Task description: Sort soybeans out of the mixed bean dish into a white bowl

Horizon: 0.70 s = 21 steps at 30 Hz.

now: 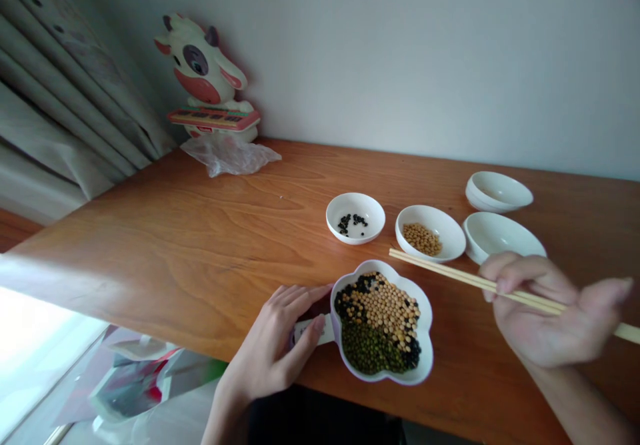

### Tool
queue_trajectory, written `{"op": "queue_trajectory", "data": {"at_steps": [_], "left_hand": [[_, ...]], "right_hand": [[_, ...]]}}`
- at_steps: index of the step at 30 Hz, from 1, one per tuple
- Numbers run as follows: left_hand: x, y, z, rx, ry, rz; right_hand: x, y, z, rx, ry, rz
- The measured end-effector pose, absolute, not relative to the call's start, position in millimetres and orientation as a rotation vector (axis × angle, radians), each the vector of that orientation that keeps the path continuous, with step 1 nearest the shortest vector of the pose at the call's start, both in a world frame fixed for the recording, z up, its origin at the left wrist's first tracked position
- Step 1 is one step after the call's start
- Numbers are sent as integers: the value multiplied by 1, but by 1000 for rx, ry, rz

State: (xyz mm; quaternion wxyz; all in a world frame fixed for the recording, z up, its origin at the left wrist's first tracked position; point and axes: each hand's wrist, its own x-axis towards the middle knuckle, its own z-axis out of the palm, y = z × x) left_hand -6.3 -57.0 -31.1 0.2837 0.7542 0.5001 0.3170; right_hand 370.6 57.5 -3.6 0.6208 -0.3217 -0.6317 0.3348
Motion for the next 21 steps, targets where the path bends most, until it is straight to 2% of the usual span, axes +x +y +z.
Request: {"op": "queue_trajectory", "data": {"at_steps": [5,21], "left_hand": [[-5,-57,-30,2014,1340,849],[-2,-56,-28,2021,1321,900]], "right_hand": [[352,38,-2,-747,-1661,970],[335,32,-10,-688,-1889,1032]]}}
